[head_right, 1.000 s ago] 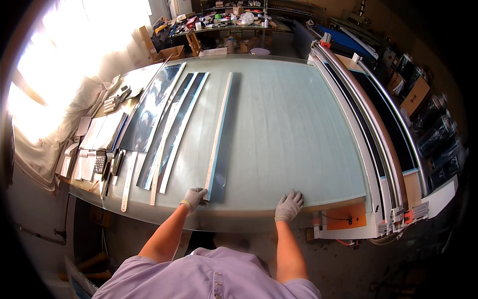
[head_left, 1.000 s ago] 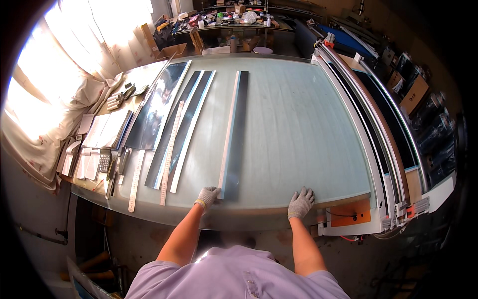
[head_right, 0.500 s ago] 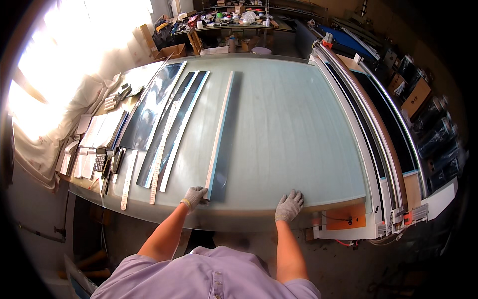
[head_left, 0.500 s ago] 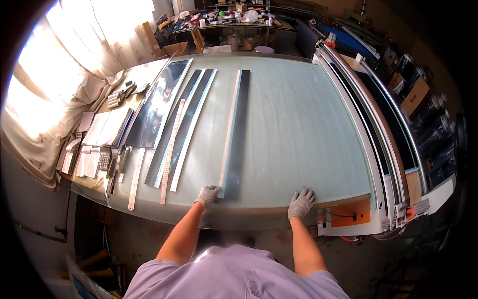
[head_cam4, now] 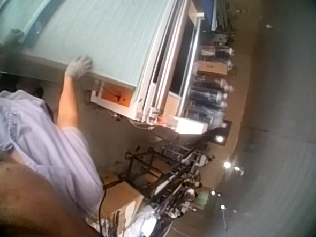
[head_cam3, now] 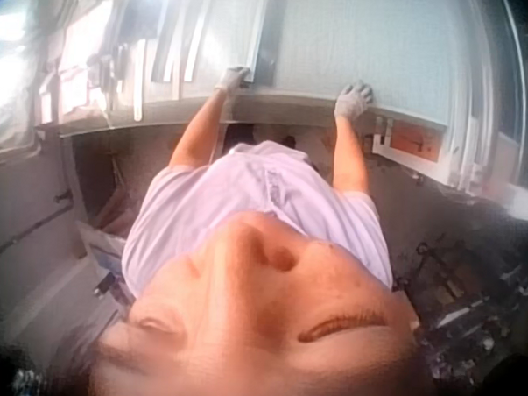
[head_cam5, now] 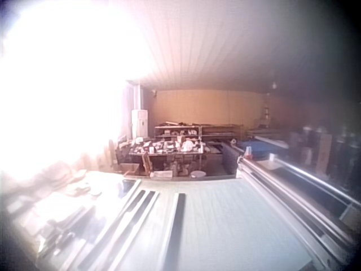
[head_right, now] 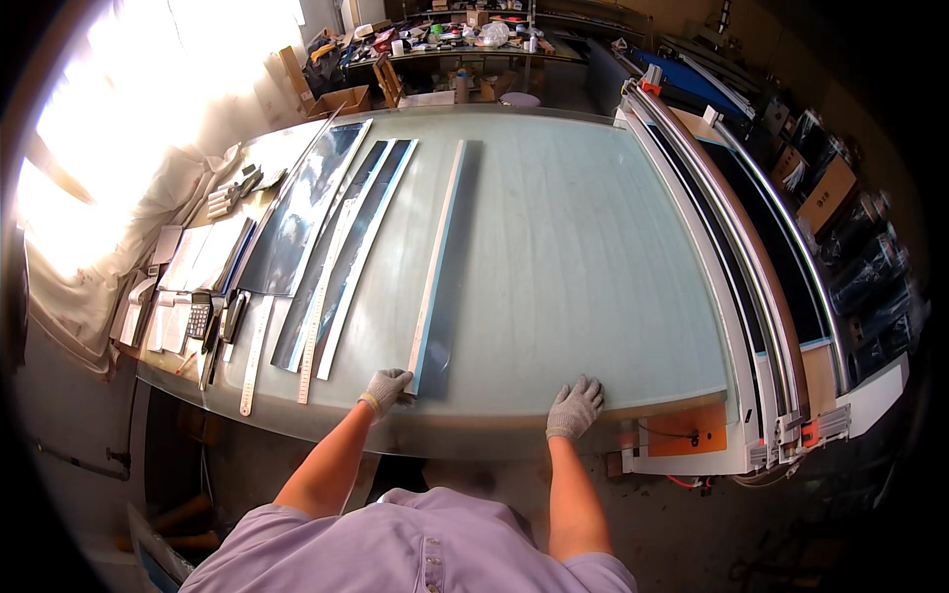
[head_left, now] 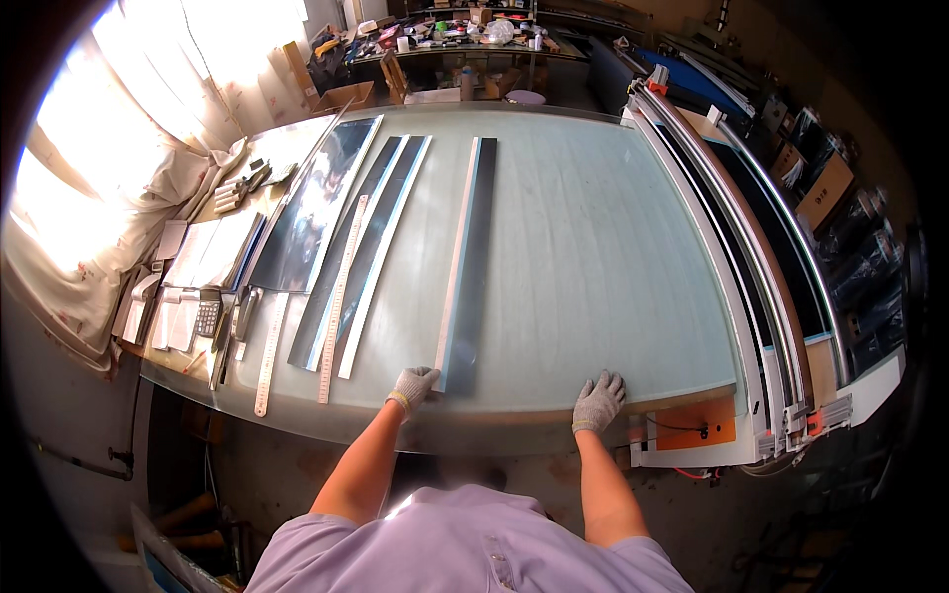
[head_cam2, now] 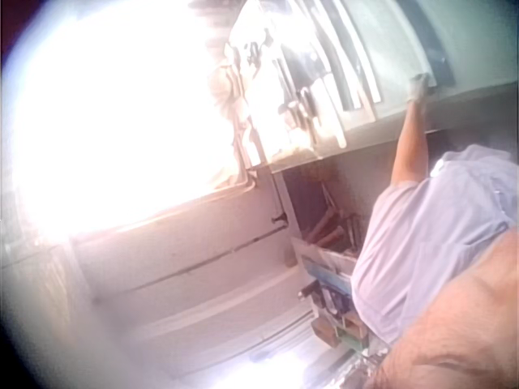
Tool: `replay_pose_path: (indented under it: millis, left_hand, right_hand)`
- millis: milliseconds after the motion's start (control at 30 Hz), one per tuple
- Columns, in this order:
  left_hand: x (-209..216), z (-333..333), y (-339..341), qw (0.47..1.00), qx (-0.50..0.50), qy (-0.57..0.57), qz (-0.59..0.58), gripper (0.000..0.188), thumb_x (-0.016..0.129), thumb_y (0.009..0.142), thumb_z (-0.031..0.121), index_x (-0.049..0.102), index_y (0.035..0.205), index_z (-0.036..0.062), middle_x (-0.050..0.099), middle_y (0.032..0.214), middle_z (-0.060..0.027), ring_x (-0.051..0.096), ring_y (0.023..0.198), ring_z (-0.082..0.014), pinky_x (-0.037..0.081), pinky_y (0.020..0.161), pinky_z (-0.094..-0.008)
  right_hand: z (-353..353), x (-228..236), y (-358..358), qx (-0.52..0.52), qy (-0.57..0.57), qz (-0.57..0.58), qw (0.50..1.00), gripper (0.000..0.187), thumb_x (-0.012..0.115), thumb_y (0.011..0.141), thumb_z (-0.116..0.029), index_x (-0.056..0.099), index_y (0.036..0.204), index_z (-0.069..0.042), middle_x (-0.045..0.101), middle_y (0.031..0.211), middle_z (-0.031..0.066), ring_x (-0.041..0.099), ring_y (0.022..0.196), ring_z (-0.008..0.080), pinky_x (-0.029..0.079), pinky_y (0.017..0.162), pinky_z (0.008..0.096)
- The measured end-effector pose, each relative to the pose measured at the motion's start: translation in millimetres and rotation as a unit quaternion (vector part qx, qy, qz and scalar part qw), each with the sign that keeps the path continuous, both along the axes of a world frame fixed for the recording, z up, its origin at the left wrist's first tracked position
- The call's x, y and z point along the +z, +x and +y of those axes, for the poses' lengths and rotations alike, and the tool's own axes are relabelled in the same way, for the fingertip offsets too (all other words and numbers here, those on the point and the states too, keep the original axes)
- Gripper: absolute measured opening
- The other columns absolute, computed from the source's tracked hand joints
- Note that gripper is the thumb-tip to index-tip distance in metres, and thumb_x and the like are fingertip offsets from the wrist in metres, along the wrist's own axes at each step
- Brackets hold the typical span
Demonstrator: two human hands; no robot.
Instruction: The person measures several long, thin strips of material on a workbench using a metal ruler. They then peel off protective backing from the strips and use a red marker to make precise marks on them based on the measurements.
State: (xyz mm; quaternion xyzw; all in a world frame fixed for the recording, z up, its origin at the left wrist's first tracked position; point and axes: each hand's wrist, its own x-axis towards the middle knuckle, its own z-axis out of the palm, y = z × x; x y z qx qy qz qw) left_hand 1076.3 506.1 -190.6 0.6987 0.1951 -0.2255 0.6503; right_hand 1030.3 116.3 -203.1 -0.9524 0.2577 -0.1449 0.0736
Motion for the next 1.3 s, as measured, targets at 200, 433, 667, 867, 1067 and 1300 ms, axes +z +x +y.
replay_pose_path:
  millis: [200, 433, 667, 867, 1067, 1300]
  left_hand:
    - [2.2, 1.2, -1.1, 1.0, -0.002, 0.002, -0.002, 0.042, 0.065, 0.102, 0.031, 0.065, 0.12, -0.0063, 0.073, 0.082, -0.0135, 0.071, 0.058, -0.0202, 0.056, 0.055, -0.0289]
    - [0.9, 0.2, 0.0, 1.0, 0.0, 0.002, -0.004, 0.04, 0.064, 0.102, 0.031, 0.066, 0.119, -0.0053, 0.073, 0.081, -0.013, 0.071, 0.059, -0.0194, 0.056, 0.054, -0.0287]
    - [-12.1, 4.2, 1.3, 1.0, 0.002, 0.006, -0.01, 0.037, 0.064, 0.103, 0.029, 0.067, 0.119, -0.0043, 0.074, 0.086, -0.0125, 0.072, 0.062, -0.0204, 0.059, 0.056, -0.03]
    - [10.7, -4.6, -1.7, 1.0, 0.018, -0.021, 0.007, 0.036, 0.064, 0.103, 0.029, 0.067, 0.118, -0.004, 0.074, 0.084, -0.0125, 0.072, 0.061, -0.0197, 0.058, 0.055, -0.0297]
    - [15.9, -2.9, -4.1, 1.0, 0.011, -0.015, 0.004, 0.036, 0.064, 0.102, 0.029, 0.066, 0.117, -0.0037, 0.073, 0.081, -0.0123, 0.071, 0.059, -0.0189, 0.057, 0.055, -0.0291]
    - [16.1, -4.3, -4.1, 0.999, 0.021, -0.031, 0.011, 0.037, 0.064, 0.103, 0.029, 0.066, 0.119, -0.0037, 0.073, 0.082, -0.0129, 0.071, 0.059, -0.0194, 0.057, 0.055, -0.0297]
  right_hand:
    - [1.9, 1.4, 0.4, -0.001, 0.004, 0.002, 1.0, 0.045, 0.061, 0.098, -0.032, 0.055, 0.135, -0.008, 0.048, 0.145, 0.0167, 0.043, 0.137, 0.0383, 0.036, 0.115, 0.0514]
    - [1.8, 2.9, 0.7, -0.003, 0.01, 0.003, 1.0, 0.044, 0.062, 0.097, -0.031, 0.056, 0.134, -0.008, 0.049, 0.145, 0.0169, 0.043, 0.137, 0.0382, 0.036, 0.115, 0.0512]
    - [3.0, 3.1, 0.5, 0.001, 0.009, -0.007, 1.0, 0.043, 0.062, 0.097, -0.03, 0.056, 0.133, -0.008, 0.049, 0.144, 0.0169, 0.042, 0.138, 0.0384, 0.036, 0.115, 0.0513]
    - [1.0, 1.7, 0.3, -0.003, 0.007, -0.009, 1.0, 0.043, 0.062, 0.096, -0.03, 0.055, 0.133, -0.008, 0.049, 0.145, 0.017, 0.042, 0.138, 0.0385, 0.036, 0.115, 0.0515]
    - [2.1, 0.3, 0.6, 0.001, 0.009, -0.006, 1.0, 0.045, 0.062, 0.096, -0.03, 0.055, 0.134, -0.007, 0.048, 0.145, 0.0174, 0.042, 0.138, 0.0387, 0.036, 0.115, 0.0515]
    - [0.8, 0.0, 0.2, 0.004, 0.006, -0.011, 1.0, 0.044, 0.062, 0.096, -0.03, 0.055, 0.133, -0.007, 0.048, 0.145, 0.0174, 0.043, 0.137, 0.0389, 0.036, 0.114, 0.0517]
